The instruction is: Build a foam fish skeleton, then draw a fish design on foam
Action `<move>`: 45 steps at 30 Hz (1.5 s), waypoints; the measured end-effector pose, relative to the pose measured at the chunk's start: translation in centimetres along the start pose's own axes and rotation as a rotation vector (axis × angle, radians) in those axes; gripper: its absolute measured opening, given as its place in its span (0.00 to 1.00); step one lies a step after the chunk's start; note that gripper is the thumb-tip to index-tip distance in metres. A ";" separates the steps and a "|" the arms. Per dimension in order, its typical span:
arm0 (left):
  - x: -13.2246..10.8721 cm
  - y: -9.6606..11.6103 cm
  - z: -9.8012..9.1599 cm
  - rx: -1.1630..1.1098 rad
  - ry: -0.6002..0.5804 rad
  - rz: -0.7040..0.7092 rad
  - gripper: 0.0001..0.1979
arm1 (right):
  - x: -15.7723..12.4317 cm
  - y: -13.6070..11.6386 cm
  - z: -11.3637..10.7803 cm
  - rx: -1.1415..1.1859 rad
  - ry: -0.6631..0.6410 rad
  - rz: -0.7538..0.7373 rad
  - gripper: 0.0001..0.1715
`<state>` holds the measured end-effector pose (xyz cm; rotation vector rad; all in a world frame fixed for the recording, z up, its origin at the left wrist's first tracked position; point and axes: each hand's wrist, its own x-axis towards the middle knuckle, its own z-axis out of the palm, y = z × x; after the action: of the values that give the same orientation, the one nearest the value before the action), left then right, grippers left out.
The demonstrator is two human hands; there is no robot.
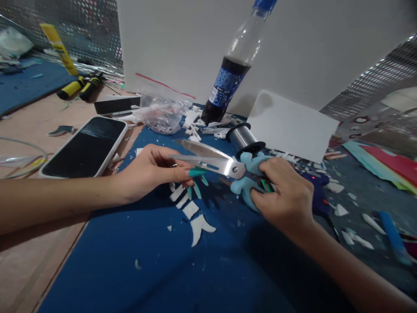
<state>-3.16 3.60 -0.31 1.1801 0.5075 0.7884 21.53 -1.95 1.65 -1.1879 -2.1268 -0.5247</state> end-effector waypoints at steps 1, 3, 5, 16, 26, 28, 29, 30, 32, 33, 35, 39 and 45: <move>0.0 0.0 0.0 0.006 -0.002 0.005 0.04 | 0.0 -0.1 -0.1 -0.006 -0.020 0.031 0.11; 0.0 0.0 0.0 0.031 -0.002 0.012 0.03 | 0.1 -0.3 -0.3 -0.004 -0.058 0.117 0.09; 0.0 0.0 0.0 0.050 -0.005 0.019 0.04 | 0.1 -0.6 -0.4 0.013 -0.107 0.256 0.11; 0.1 0.2 0.1 0.111 -0.050 0.007 0.04 | 0.6 -2.0 -0.6 0.343 -0.445 0.896 0.20; -0.1 -0.1 0.2 0.085 -0.137 0.053 0.01 | 1.0 -4.0 -1.8 0.296 -0.199 0.374 0.12; -0.1 -0.1 0.2 0.073 -0.149 0.051 0.01 | 1.4 -4.6 -1.7 0.500 -0.330 0.433 0.18; -0.1 -0.1 0.2 0.072 -0.152 0.050 0.01 | 1.6 -4.8 -1.5 0.571 -0.374 0.454 0.20; -0.1 -0.1 0.1 0.072 -0.154 0.049 0.02 | 1.8 -5.0 -1.1 0.625 -0.403 0.466 0.20; -0.2 -0.1 0.1 0.074 -0.156 0.049 0.02 | 2.2 -5.4 -0.4 0.705 -0.432 0.468 0.21; -0.1 -0.1 0.1 0.072 -0.156 0.048 0.02 | 2.4 -5.5 0.0 0.742 -0.433 0.459 0.21; -0.1 -0.2 0.1 0.053 -0.148 0.046 0.04 | 2.7 -5.7 0.5 0.800 -0.414 0.440 0.19; 0.2 -0.4 0.0 -0.034 -0.077 0.059 0.10 | 3.6 -6.0 0.6 0.802 -0.364 0.511 0.17; 0.5 -0.5 -0.3 -0.100 -0.039 0.006 0.14 | 5.3 -5.4 -0.2 0.733 -0.391 0.602 0.24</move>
<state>-2.90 4.07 -0.87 1.1030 0.4277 0.7853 14.92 -1.65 5.26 -1.4348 -1.8312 0.7441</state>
